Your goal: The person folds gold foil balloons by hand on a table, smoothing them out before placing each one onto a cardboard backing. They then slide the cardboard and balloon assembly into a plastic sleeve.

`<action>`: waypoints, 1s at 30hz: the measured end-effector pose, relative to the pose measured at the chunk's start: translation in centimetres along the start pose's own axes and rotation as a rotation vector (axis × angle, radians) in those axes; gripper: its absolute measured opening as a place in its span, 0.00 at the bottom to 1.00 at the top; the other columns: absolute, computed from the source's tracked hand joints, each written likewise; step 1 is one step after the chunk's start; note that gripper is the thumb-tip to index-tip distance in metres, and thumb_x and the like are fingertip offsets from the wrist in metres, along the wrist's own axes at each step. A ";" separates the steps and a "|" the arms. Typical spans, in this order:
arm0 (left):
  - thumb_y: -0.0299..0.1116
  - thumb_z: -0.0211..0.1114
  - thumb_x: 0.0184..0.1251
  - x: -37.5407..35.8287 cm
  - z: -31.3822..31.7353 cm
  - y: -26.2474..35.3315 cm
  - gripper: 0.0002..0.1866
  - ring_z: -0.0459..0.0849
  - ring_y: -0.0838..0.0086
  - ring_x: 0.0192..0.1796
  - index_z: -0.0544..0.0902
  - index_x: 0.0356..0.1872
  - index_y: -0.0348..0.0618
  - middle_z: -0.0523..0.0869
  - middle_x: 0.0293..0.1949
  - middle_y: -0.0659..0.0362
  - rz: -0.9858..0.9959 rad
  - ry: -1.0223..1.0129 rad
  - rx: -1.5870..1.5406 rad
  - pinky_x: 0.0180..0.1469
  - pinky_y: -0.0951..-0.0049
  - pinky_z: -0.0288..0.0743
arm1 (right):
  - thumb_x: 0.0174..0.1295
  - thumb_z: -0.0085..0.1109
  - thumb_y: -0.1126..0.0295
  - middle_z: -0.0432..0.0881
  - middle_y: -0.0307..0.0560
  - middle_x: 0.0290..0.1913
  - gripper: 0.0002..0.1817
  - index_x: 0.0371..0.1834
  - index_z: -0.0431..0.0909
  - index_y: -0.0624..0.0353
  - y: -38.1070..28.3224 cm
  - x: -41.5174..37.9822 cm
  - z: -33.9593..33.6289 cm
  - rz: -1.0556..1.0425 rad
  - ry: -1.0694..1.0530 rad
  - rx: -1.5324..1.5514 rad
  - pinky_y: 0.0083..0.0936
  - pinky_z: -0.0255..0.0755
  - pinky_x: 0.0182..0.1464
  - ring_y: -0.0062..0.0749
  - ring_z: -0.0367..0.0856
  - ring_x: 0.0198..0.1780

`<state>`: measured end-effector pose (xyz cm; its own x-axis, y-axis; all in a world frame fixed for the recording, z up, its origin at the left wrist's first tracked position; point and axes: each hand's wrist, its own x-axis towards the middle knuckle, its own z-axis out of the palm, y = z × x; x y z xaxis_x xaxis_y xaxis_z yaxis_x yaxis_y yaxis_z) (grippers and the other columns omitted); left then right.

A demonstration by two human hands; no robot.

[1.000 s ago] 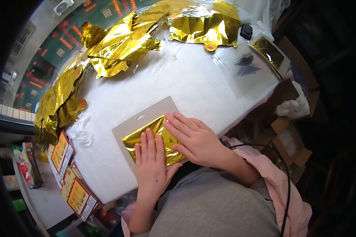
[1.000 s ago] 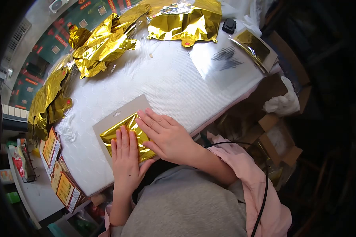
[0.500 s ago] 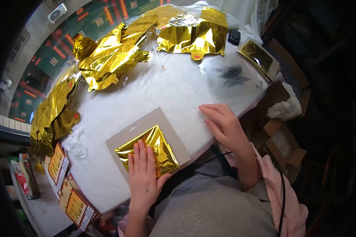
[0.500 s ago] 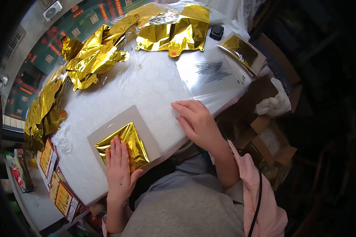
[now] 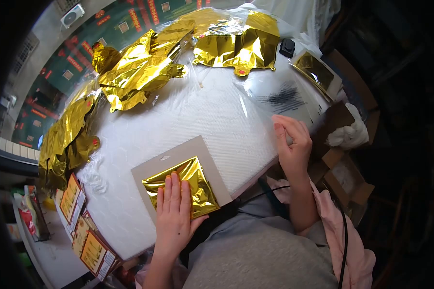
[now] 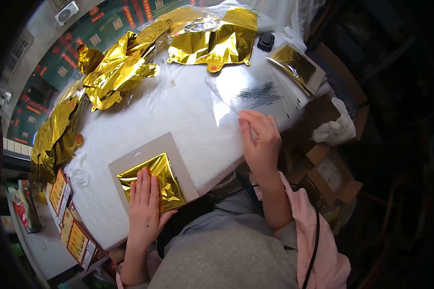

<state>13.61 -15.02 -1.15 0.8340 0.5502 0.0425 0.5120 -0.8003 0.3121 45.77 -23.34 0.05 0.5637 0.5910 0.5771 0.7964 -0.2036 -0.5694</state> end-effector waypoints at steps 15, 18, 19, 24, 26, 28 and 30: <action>0.20 0.56 0.56 0.1 -0.5 -0.8 0.47 0.51 0.44 0.88 0.59 0.84 0.31 0.54 0.86 0.36 -0.014 0.000 -0.137 0.88 0.44 0.41 | 0.71 0.66 0.73 0.83 0.57 0.66 0.17 0.62 0.86 0.59 -1.1 -0.8 0.3 -0.310 -0.605 0.104 0.36 0.75 0.68 0.51 0.80 0.68; 0.19 0.54 0.60 0.1 -0.5 -0.9 0.45 0.50 0.45 0.89 0.58 0.84 0.30 0.55 0.85 0.35 -0.034 0.031 -0.182 0.88 0.45 0.41 | 0.67 0.69 0.73 0.82 0.55 0.67 0.18 0.60 0.87 0.57 -2.5 -1.3 0.4 -0.305 -0.616 0.064 0.37 0.76 0.66 0.51 0.79 0.67; 0.19 0.54 0.60 0.0 -0.6 -1.1 0.45 0.50 0.45 0.89 0.58 0.84 0.30 0.55 0.85 0.35 -0.035 0.032 -0.182 0.88 0.45 0.41 | 0.67 0.69 0.73 0.82 0.55 0.67 0.18 0.60 0.87 0.57 -2.9 -1.5 0.7 -0.305 -0.617 0.064 0.37 0.76 0.66 0.51 0.79 0.67; 0.28 0.58 0.77 -2.3 0.2 -2.7 0.38 0.48 0.40 0.89 0.57 0.84 0.30 0.54 0.85 0.33 -0.030 0.340 -0.627 0.86 0.39 0.33 | 0.67 0.70 0.72 0.81 0.54 0.61 0.19 0.62 0.85 0.58 -5.2 -2.7 3.2 -0.340 -0.607 0.170 0.36 0.77 0.61 0.49 0.79 0.61; 0.29 0.57 0.79 -3.7 0.3 -3.1 0.37 0.48 0.40 0.89 0.57 0.85 0.30 0.54 0.85 0.33 -0.001 0.307 -0.528 0.85 0.36 0.30 | 0.68 0.70 0.72 0.80 0.54 0.59 0.19 0.62 0.84 0.58 -6.1 -3.3 4.5 -0.322 -0.643 0.252 0.35 0.77 0.61 0.48 0.79 0.60; 0.30 0.55 0.81 -4.1 -0.2 -2.7 0.34 0.52 0.39 0.88 0.61 0.83 0.31 0.57 0.84 0.32 0.135 0.201 -0.332 0.83 0.28 0.27 | 0.69 0.69 0.74 0.79 0.52 0.57 0.19 0.62 0.83 0.59 -6.6 -3.7 5.5 -0.319 -0.694 0.399 0.32 0.77 0.59 0.43 0.79 0.57; 0.32 0.58 0.75 -3.9 -0.7 -2.1 0.32 0.60 0.44 0.86 0.69 0.79 0.36 0.64 0.83 0.38 0.229 0.054 -0.301 0.83 0.26 0.32 | 0.69 0.69 0.75 0.79 0.51 0.57 0.19 0.62 0.84 0.59 -7.2 -3.4 5.8 0.015 -0.800 0.540 0.30 0.77 0.59 0.42 0.80 0.57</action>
<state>9.09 -15.33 -1.30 0.9035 0.3838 0.1908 0.2239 -0.8022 0.5535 36.81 -19.34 -1.22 0.0978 0.9890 0.1114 0.4700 0.0528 -0.8811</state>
